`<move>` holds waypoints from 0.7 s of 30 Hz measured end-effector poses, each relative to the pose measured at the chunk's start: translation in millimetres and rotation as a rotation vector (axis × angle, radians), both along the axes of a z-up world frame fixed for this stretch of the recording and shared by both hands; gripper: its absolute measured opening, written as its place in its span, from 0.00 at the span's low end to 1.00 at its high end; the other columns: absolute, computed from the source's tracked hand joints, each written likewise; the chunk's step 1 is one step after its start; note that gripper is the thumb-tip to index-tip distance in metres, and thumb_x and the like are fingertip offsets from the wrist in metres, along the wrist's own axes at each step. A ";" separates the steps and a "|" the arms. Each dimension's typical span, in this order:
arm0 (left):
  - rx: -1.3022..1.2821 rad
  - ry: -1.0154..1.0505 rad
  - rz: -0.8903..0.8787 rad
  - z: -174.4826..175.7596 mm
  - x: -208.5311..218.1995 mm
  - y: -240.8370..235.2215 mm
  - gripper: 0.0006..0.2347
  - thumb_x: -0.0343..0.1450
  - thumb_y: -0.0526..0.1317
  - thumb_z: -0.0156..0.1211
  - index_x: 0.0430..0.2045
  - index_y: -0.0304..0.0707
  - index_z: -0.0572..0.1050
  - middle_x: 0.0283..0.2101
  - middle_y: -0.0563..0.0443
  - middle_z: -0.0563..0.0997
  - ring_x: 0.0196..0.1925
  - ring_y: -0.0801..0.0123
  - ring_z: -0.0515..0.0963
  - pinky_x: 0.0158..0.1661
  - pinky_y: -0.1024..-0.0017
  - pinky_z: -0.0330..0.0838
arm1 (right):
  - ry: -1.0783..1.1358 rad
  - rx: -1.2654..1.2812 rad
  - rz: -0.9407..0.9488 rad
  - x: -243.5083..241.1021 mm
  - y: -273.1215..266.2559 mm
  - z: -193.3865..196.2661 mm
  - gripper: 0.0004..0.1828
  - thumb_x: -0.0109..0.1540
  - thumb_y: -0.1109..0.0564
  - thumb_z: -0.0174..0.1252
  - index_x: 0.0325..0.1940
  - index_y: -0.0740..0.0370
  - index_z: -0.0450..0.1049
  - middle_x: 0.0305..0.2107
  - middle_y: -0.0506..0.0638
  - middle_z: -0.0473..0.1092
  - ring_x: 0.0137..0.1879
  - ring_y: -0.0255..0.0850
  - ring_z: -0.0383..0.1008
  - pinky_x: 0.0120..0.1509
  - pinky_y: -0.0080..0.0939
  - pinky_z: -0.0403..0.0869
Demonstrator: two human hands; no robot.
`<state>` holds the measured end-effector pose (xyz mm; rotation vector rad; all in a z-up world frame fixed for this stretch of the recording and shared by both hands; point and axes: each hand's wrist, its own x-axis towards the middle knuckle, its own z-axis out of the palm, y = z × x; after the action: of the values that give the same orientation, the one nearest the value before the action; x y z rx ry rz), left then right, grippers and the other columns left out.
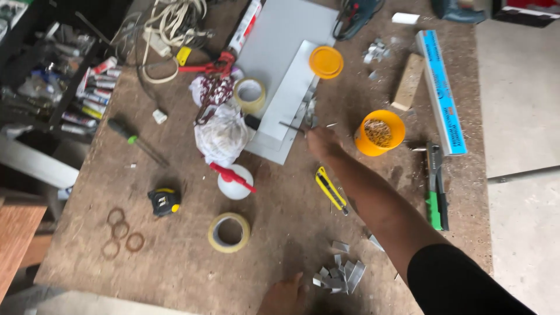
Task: Assembling metal brackets into an aluminum frame using pliers and a file at a workbench
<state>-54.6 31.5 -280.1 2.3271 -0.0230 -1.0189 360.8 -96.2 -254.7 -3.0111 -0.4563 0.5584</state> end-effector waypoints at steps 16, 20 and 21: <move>-0.661 -0.626 0.278 184.4 118.1 -2.3 0.10 0.77 0.42 0.46 0.48 0.39 0.66 0.36 0.40 0.79 0.38 0.47 0.82 0.38 0.56 0.75 | 0.910 1.901 -0.901 -287.0 -35.2 147.5 0.13 0.64 0.60 0.58 0.30 0.52 0.61 0.17 0.35 0.43 0.17 0.25 0.38 0.20 0.27 0.42; -0.755 -0.784 0.240 206.7 109.1 -20.9 0.07 0.78 0.38 0.48 0.46 0.34 0.68 0.31 0.36 0.80 0.34 0.38 0.83 0.36 0.55 0.77 | 0.850 2.038 -1.055 -309.2 -41.7 179.7 0.18 0.66 0.55 0.58 0.27 0.50 0.57 0.16 0.33 0.41 0.17 0.25 0.39 0.17 0.22 0.43; -0.752 -0.787 0.237 206.8 108.6 -22.9 0.07 0.78 0.38 0.48 0.46 0.34 0.68 0.31 0.36 0.80 0.34 0.38 0.83 0.36 0.55 0.77 | 0.851 2.042 -1.051 -309.2 -46.8 183.0 0.18 0.66 0.55 0.58 0.27 0.50 0.57 0.16 0.33 0.41 0.17 0.25 0.39 0.17 0.22 0.43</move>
<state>54.1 8.6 -73.2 1.8082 -0.3610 0.0879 51.6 -143.0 -71.8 -0.6487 0.4327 0.5279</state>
